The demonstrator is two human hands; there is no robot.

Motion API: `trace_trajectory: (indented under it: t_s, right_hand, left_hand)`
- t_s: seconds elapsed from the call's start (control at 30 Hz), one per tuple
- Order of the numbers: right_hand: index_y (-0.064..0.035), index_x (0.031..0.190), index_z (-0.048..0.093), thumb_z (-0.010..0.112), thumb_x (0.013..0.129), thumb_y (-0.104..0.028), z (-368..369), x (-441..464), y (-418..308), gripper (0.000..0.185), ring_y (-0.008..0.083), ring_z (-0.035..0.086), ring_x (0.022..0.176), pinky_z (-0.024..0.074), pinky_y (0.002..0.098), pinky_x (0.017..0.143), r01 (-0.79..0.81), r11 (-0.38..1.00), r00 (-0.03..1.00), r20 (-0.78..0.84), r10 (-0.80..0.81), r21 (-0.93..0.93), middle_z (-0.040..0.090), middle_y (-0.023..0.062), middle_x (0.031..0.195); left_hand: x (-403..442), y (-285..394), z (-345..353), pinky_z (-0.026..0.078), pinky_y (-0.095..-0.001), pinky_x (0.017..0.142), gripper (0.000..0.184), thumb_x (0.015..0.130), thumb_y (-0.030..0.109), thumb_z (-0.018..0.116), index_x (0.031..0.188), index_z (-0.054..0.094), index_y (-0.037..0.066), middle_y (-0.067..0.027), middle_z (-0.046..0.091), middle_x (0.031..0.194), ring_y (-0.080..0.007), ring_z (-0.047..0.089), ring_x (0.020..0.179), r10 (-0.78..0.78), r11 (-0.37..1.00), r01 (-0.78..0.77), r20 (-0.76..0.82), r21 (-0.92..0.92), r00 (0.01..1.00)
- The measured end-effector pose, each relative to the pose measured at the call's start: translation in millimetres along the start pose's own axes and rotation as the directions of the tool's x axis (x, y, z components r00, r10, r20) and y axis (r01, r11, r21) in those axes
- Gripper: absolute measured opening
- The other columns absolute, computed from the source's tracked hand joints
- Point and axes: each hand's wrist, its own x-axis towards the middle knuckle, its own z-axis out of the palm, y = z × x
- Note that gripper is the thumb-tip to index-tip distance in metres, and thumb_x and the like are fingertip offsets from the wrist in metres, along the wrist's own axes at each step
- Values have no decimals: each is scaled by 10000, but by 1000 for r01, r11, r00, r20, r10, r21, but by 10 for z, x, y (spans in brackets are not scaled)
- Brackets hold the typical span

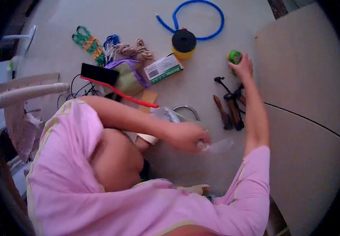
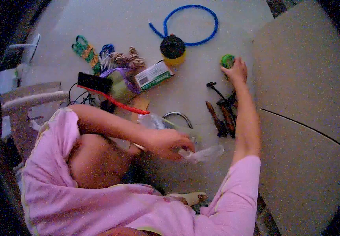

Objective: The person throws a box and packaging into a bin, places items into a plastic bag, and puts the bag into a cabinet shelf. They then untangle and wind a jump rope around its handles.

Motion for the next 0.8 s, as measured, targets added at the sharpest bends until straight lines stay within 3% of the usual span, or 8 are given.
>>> trace_trajectory:
  t_s: [0.13,0.27,0.3,0.33,0.37,0.47,0.6,0.8]
  right_hand:
    - [-12,1061,374,725,612,-349,-420,-1223,-26,663,236,493,873,401,363,793,22,764,960,-227,165,645,475,125,957]
    - [-36,1091,322,713,643,-307,-149,-2942,356,653,213,452,907,397,352,796,-74,739,909,-260,326,670,433,99,937]
    - [-35,1103,321,705,653,-280,-111,-3325,215,640,213,435,944,393,358,799,-258,406,833,-11,553,877,441,106,962]
    - [-40,1121,327,690,667,-293,184,-3708,407,633,222,442,949,390,363,810,-409,372,720,44,693,833,450,104,991]
    - [-50,1105,380,671,680,-307,102,-3935,181,575,232,464,955,398,353,822,-225,-115,606,231,761,968,465,99,1037]
    - [-82,1132,410,588,716,-378,181,-4499,321,542,266,478,987,409,419,842,-72,-449,646,384,659,891,460,105,1106]
    - [-102,1178,414,501,739,-479,20,-5040,358,585,291,484,995,393,503,850,-23,-695,792,438,426,719,464,122,1121]
    - [-43,1224,365,509,745,-418,-581,-5178,125,626,307,453,1074,365,521,890,78,-794,995,-3,96,603,442,162,1182]
  left_hand:
    - [-27,143,20,450,-365,726,366,693,245,602,998,565,46,-158,603,879,-274,581,828,-128,991,131,60,-42,990]
    - [38,216,111,451,-344,743,399,680,271,643,1003,571,47,-136,609,896,-248,584,835,-71,997,72,38,-13,997]
    - [39,254,126,449,-335,750,400,676,267,652,1003,572,50,-132,608,905,-246,583,833,-79,997,79,47,5,996]
    - [39,292,164,447,-326,758,402,672,263,660,1003,574,52,-129,607,914,-244,581,831,-81,997,79,76,23,994]
    - [31,276,177,443,-322,762,405,670,263,671,998,575,46,-128,602,931,-238,576,841,-55,998,50,105,48,993]
    - [-146,517,86,437,-322,751,396,686,260,676,992,568,33,-135,590,921,-241,565,846,-40,963,-28,246,267,968]
    - [-338,609,-11,450,-279,692,370,709,209,661,1014,557,29,-77,598,896,-135,551,789,-147,920,109,73,376,986]
    - [-460,1392,-103,429,-258,742,332,744,184,628,1018,555,11,-69,588,886,-119,531,817,-94,906,112,-63,408,994]
